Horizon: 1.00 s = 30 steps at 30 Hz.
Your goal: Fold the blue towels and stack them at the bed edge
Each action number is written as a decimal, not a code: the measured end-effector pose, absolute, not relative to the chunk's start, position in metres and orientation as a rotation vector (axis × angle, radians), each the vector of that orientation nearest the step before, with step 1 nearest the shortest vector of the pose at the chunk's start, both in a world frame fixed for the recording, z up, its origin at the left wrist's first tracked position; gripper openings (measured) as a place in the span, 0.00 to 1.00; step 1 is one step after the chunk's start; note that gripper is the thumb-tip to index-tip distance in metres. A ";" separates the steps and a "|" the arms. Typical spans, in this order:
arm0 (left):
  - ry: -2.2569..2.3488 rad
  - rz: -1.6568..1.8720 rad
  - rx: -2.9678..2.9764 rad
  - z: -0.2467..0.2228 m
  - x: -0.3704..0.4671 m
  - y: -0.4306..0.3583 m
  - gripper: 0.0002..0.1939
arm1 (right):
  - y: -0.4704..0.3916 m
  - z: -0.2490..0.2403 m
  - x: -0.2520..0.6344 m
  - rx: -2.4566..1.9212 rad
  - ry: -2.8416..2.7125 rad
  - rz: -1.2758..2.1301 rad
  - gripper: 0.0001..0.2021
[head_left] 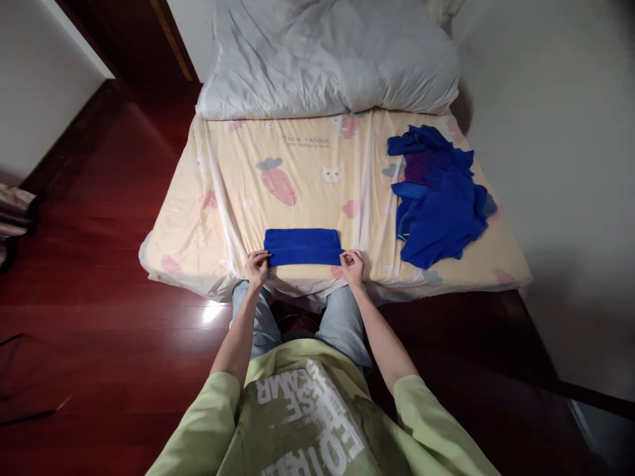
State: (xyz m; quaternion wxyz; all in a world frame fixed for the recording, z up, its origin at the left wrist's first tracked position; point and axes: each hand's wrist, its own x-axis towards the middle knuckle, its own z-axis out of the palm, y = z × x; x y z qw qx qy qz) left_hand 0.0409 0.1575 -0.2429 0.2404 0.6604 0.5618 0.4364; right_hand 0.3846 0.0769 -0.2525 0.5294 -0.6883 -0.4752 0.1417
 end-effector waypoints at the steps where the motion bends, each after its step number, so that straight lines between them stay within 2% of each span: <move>1: 1.519 1.194 1.817 -0.243 0.040 0.158 0.13 | 0.077 -0.252 0.384 -1.626 -1.150 0.341 0.12; 12: 1.384 1.031 1.917 -0.239 0.029 0.162 0.13 | 0.077 -0.261 0.384 -1.620 -1.326 0.248 0.16; 15: 1.346 0.985 1.978 -0.237 0.026 0.161 0.18 | 0.073 -0.258 0.389 -1.597 -1.438 0.288 0.18; 18: 1.313 0.951 2.041 -0.237 0.024 0.161 0.23 | 0.068 -0.251 0.394 -1.575 -1.564 0.320 0.21; 22: 1.349 0.946 2.012 -0.238 0.025 0.163 0.24 | 0.065 -0.244 0.396 -1.557 -1.631 0.343 0.29; 30: 1.438 0.997 1.747 -0.242 0.025 0.164 0.16 | 0.074 -0.246 0.393 -1.569 -1.426 0.438 0.16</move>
